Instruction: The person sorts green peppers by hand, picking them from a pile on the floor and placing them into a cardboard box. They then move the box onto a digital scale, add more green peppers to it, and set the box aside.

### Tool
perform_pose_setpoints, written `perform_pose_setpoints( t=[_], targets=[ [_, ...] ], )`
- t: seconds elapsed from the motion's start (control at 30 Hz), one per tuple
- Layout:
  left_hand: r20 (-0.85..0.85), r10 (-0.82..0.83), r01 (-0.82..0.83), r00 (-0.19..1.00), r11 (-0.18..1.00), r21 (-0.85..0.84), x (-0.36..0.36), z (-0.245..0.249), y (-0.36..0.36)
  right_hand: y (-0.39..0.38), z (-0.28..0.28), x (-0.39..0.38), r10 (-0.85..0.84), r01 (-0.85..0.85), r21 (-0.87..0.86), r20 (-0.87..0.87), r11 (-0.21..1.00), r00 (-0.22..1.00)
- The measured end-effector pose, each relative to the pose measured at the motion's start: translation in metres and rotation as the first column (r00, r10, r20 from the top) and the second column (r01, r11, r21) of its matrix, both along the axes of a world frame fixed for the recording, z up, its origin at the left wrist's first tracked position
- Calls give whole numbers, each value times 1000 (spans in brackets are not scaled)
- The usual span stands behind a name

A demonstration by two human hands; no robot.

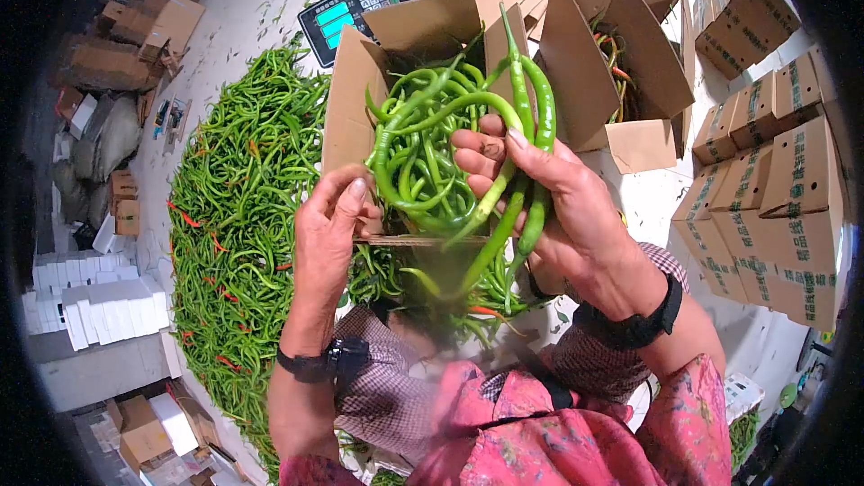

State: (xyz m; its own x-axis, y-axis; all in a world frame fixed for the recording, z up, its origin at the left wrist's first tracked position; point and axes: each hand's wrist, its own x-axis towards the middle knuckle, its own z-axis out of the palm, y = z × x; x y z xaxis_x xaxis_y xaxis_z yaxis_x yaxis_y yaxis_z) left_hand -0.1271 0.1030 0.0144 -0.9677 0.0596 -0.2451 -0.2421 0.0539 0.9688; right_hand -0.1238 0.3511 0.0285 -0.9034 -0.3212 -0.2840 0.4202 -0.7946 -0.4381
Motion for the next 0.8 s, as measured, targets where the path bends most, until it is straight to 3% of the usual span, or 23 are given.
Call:
perform_pose_setpoints(
  t=[0.07, 0.2, 0.27, 0.3, 0.33, 0.4, 0.6, 0.67, 0.7, 0.8],
  targets=[
    [-218, 80, -136, 973, 956, -258, 1, -2, 1, 2, -4, -1, -3, 2, -51, -24, 999, 1000],
    [-219, 107, -143, 970, 977, -158, 16, 18, 9, 4, -6, -1, -28, 27, -74, -11, 997, 1000],
    [-309, 129, -206, 942, 951, -231, 28, 30, 20, 2, -5, -2, -84, 84, -49, -2, 995, 996],
    [-612, -133, -176, 780, 891, -418, 31, 33, 23, 1, -4, -3, -89, 89, -50, -1, 995, 996],
    [-761, -421, -219, 494, 787, -577, 35, 35, 27, 0, -2, -2, -116, 116, -19, 2, 993, 993],
    [-632, -547, -88, 549, 714, -695, 48, 39, 43, -3, -1, -1, -138, 138, 17, 8, 990, 990],
    [-573, -624, -92, 531, 630, -771, 55, 16, 50, -11, 4, 5, -24, 22, -28, -105, 999, 994],
    [-388, -688, 193, 613, 607, -771, 58, 22, 42, 2, 5, -1, -57, 60, 14, -129, 998, 990],
    [-372, -733, 272, 570, 595, -756, 60, 17, 36, 9, 3, -7, -77, 77, -5, -149, 997, 986],
    [-151, -864, 451, 480, 391, -802, 69, -1, 21, 24, -2, -19, -114, 110, -32, -201, 993, 973]
  ],
)
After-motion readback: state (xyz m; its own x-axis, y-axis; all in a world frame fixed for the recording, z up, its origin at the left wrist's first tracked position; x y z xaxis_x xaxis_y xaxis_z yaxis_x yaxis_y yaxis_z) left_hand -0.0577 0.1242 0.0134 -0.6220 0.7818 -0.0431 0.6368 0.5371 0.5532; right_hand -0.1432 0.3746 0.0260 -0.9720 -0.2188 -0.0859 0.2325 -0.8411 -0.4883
